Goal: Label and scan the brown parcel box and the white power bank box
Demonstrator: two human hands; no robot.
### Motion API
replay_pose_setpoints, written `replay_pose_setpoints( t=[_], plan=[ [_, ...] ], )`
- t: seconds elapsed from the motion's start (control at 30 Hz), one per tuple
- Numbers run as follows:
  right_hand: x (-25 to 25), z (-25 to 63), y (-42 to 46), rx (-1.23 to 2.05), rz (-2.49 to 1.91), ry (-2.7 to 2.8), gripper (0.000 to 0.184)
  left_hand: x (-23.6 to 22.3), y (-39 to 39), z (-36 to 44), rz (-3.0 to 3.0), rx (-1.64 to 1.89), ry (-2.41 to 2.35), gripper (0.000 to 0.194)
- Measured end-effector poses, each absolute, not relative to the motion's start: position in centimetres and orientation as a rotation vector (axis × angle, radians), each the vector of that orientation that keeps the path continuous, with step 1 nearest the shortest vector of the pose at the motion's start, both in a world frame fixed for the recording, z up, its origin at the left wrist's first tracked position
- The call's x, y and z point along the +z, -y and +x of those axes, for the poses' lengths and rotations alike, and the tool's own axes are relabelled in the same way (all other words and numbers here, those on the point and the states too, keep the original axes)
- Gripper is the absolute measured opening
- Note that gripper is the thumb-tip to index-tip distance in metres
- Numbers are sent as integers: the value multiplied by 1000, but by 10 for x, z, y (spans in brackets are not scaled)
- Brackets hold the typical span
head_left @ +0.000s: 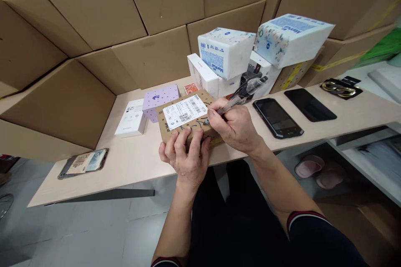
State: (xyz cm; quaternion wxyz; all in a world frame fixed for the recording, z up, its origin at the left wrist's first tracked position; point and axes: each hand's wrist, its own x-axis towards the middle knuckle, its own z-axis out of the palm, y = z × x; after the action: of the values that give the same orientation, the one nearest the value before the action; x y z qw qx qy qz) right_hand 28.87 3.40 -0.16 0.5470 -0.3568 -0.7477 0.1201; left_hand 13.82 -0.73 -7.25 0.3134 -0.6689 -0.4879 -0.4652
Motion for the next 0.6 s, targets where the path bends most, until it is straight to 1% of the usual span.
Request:
replay_pose_setpoints(
  t=[0.33, 0.5, 0.6],
  plan=[
    [-2, 289, -35, 353, -836, 1743, 25, -74, 8, 138, -1776, -1238, 1319, 33],
    [-12, 293, -26, 506, -843, 1355, 28, -75, 9, 137, -1793, -1243, 1332, 33],
    [-22, 309, -15, 552, -859, 1115, 28, -74, 8, 137, -1794, -1246, 1328, 32]
  ],
)
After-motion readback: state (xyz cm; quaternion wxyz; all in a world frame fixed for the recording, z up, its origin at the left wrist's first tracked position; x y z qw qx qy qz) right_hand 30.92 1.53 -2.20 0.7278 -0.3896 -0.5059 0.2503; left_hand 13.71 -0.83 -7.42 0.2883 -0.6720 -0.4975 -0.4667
